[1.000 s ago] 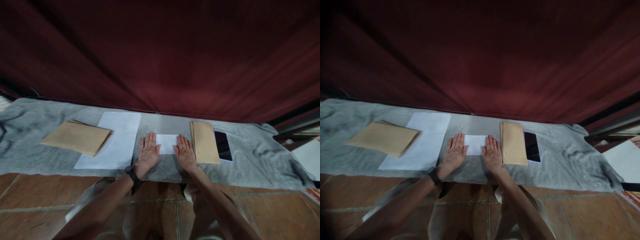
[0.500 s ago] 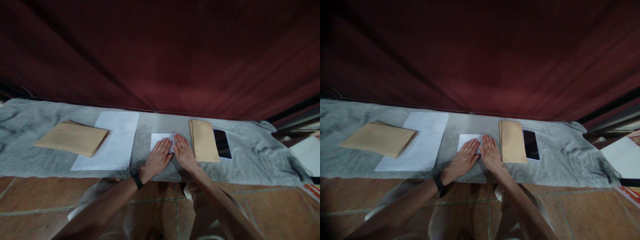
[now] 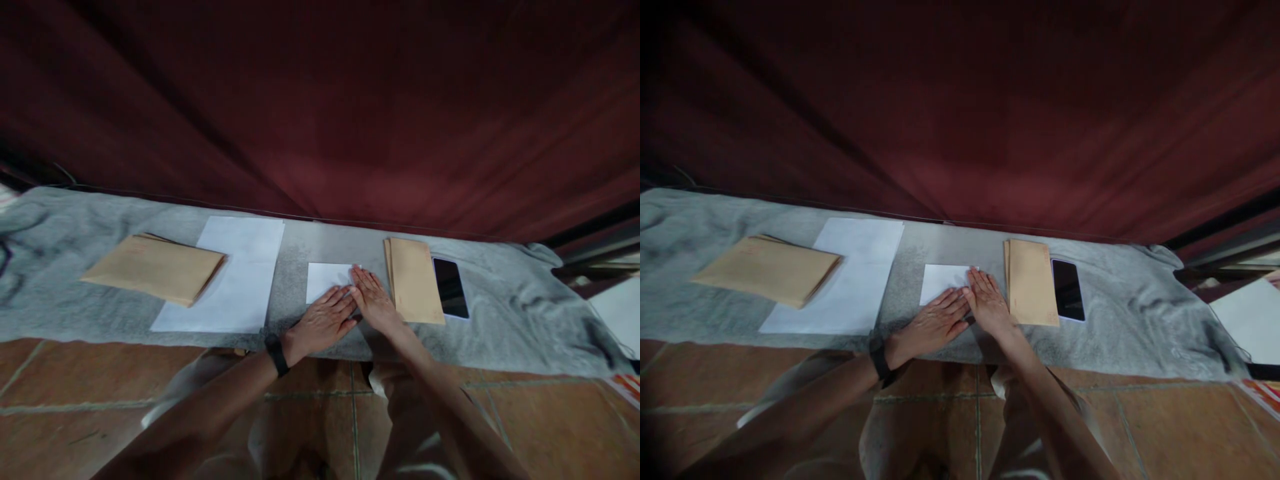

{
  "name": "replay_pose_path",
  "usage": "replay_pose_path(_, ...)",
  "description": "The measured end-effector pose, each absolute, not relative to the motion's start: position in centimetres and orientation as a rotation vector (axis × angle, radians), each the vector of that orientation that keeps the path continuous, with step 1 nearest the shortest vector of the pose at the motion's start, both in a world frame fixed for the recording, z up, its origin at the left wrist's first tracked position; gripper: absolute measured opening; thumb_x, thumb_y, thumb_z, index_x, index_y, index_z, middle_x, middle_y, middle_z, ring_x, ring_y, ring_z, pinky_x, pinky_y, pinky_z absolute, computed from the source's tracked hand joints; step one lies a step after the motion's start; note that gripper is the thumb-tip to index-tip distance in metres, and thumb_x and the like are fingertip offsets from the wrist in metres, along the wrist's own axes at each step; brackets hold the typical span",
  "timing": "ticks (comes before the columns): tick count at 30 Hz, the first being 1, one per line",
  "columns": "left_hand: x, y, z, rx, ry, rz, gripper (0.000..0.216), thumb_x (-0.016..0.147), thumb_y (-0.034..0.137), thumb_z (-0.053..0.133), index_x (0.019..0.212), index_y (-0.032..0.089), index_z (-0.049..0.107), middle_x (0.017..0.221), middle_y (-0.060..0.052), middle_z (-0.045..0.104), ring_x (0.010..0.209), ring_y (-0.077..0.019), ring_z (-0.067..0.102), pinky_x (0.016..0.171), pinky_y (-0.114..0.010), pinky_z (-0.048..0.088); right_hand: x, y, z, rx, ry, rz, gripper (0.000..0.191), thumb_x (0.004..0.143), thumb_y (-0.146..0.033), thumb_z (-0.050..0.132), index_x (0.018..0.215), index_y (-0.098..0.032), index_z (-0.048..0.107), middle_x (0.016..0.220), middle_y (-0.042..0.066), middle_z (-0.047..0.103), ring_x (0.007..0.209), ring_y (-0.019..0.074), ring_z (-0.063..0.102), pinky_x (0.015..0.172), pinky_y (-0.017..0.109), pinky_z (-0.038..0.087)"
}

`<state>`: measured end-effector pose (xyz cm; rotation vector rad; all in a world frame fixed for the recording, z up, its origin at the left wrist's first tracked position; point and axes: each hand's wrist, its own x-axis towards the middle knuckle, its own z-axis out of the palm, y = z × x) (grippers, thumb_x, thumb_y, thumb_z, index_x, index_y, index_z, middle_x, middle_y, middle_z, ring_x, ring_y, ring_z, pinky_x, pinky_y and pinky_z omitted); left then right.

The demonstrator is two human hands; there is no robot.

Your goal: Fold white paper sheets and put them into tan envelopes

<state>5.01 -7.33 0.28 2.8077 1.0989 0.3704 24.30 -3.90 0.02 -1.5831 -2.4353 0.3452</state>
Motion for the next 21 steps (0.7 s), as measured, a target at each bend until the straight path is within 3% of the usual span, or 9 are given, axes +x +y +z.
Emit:
replay_pose_path(14,6.1,-7.8,1.2,2.711,0.980,0.410,0.050,0.106,0.043,0.041,0.147,0.014,0.048,0.156,-0.013,0.050,0.149,-0.0209,0.040,0.127,-0.039,0.024,23.6,-3.0,0.3,-1.594,-2.392,0.315,0.061,0.109,-0.041,0.018,0.158,-0.009,0.038,0.165,0.013,0.034,0.155,0.0238,0.028,0.128,0.048,0.025)
replay_pose_path(21,5.3,-8.2,0.6,2.720,1.037,0.394,0.057,0.107,0.046,0.036,0.151,0.011,0.043,0.156,-0.015,0.049,0.149,-0.0211,0.040,0.127,-0.041,0.025,24.7,-4.4,0.2,-1.392,-2.488,0.351,0.055,0.110,-0.038,0.026,0.161,-0.019,0.032,0.165,0.008,0.035,0.154,0.0205,0.030,0.127,0.048,0.028)
